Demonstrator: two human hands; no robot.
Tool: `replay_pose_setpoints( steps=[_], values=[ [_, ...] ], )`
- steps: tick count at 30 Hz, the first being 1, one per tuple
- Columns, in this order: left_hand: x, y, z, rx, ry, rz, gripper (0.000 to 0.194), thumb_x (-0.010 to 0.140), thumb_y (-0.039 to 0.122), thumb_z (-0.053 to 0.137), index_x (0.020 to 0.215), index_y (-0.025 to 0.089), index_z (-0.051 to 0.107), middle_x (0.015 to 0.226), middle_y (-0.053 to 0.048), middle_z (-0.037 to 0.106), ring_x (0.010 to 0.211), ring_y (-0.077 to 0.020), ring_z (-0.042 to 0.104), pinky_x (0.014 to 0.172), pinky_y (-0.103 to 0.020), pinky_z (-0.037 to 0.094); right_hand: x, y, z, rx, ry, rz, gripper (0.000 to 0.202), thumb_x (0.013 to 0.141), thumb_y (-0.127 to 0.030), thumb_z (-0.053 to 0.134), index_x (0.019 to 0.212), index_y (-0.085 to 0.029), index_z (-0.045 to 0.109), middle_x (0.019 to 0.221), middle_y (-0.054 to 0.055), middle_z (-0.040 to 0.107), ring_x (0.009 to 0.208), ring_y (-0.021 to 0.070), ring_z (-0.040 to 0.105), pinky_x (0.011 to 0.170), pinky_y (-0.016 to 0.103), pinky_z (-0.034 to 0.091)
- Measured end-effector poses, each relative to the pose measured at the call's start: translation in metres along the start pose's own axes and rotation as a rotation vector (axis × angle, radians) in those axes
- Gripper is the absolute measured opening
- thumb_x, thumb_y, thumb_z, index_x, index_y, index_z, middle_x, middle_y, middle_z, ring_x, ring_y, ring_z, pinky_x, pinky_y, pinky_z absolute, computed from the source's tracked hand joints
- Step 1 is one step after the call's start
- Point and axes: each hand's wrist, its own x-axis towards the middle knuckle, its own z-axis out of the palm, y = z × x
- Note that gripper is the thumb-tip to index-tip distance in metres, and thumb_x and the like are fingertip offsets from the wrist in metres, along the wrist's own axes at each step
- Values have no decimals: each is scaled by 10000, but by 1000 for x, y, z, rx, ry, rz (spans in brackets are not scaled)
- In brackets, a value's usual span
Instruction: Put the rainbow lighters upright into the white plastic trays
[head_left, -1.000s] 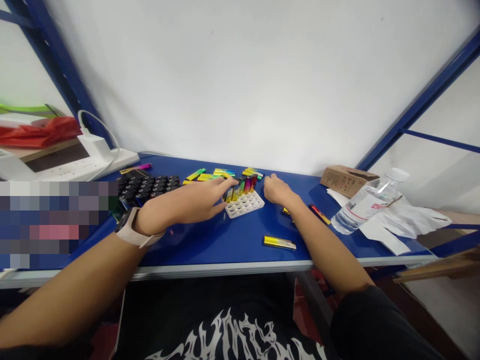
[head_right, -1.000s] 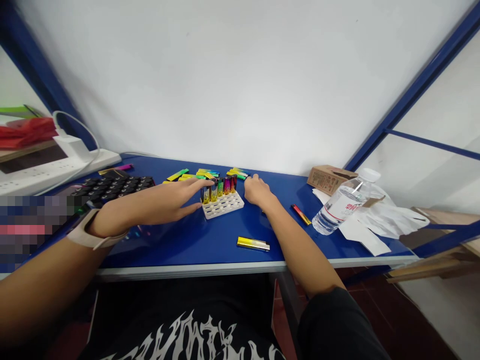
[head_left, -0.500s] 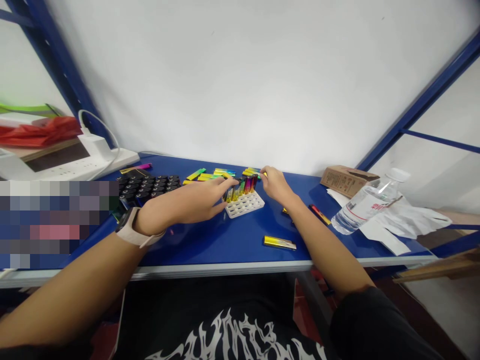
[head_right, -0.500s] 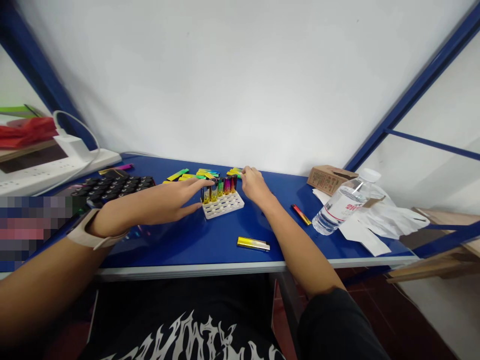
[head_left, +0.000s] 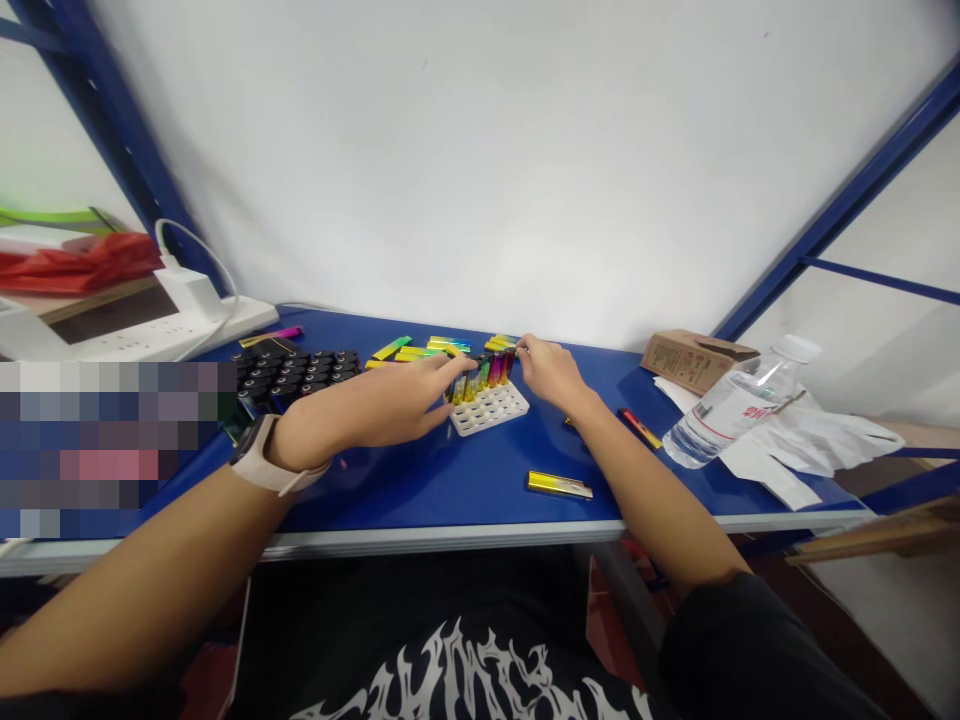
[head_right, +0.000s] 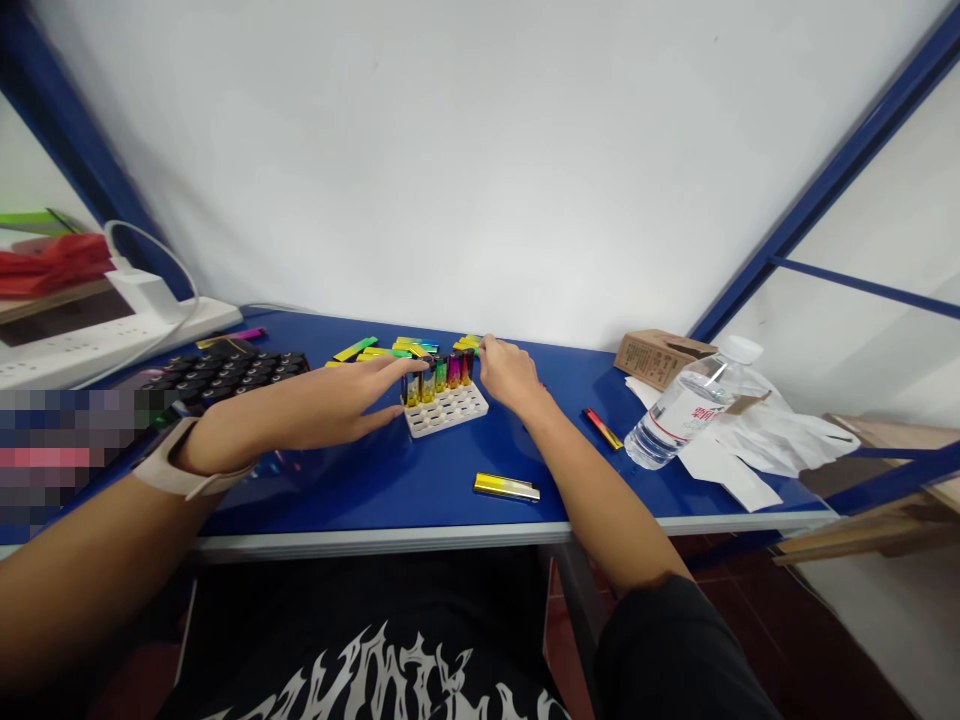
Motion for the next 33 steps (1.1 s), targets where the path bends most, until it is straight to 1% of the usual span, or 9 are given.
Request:
replay_pose_setpoints(
  steps=[4, 8, 10, 15, 18, 21, 25, 29, 33],
  values=[
    [0, -1, 2, -3, 17, 9, 683, 1131, 409, 466, 1783, 235, 352, 1706, -209, 585, 1420, -405, 703, 1150, -534, 565, 1, 2, 2, 50, 20, -15, 329, 1184, -299, 420, 1365, -220, 683, 1358, 168, 806, 1236, 350, 739, 989, 411, 528],
    [1, -2, 3, 17, 8, 19, 677, 1140, 401, 436, 1783, 209, 339, 1717, -220, 569, 1449, -404, 684, 1167, -537, 560, 4, 5, 2, 174, 82, -50, 288, 1135, -238, 484, 1303, -186, 712, 1172, 149, 834, 1097, 308, 751, 967, 387, 528],
    [1, -2, 3, 22, 10, 24, 672, 1141, 401, 428, 1776, 196, 346, 1721, -222, 565, 1460, -401, 678, 1178, -533, 555, 6, 6, 2, 247, 140, -57, 244, 1093, -221, 538, 1239, -178, 728, 1098, 133, 835, 1039, 293, 752, 962, 387, 539],
    [0, -1, 1, 7, 6, 15, 676, 1128, 404, 435, 1762, 181, 371, 1701, -235, 582, 1413, -414, 709, 1144, -546, 574, 11, 9, 3, 427, 354, -11, 101, 1012, -271, 675, 1055, -210, 744, 1115, 118, 842, 1064, 298, 778, 1006, 433, 594],
    [0, 0, 0, -6, 8, 11, 679, 1127, 391, 440, 1771, 190, 364, 1714, -224, 573, 1445, -411, 690, 1164, -541, 561, 12, 12, 4, 591, 420, 32, 132, 1014, -319, 690, 1021, -205, 756, 1029, 108, 836, 881, 277, 810, 948, 450, 646],
    [0, 0, 0, -4, 2, 8, 681, 1127, 402, 450, 1769, 192, 367, 1718, -222, 571, 1455, -411, 684, 1176, -535, 552, 13, 13, 6, 836, 417, 54, 206, 989, -401, 746, 1037, -202, 768, 865, 60, 800, 738, 260, 815, 859, 446, 687],
    [0, 0, 0, -6, -7, 1, 680, 1125, 410, 450, 1767, 199, 369, 1727, -217, 564, 1459, -405, 680, 1178, -532, 551, 17, 14, 9, 1116, 379, 9, 371, 876, -534, 883, 960, -222, 700, 825, 20, 770, 796, 258, 851, 849, 427, 715],
    [0, 1, -1, -6, -8, 2, 688, 1126, 398, 439, 1778, 199, 352, 1720, -220, 570, 1457, -408, 679, 1175, -543, 555, 20, 17, 8, 1131, 345, -59, 468, 837, -599, 912, 885, -239, 617, 795, 8, 739, 761, 226, 813, 786, 395, 691],
    [0, 0, 0, 0, -1, 7, 688, 1127, 402, 439, 1776, 191, 353, 1717, -228, 568, 1455, -415, 680, 1173, -551, 558, 17, 15, 6, 1088, 336, -170, 456, 847, -613, 890, 881, -239, 632, 804, 24, 742, 717, 201, 739, 719, 375, 628]
  ],
)
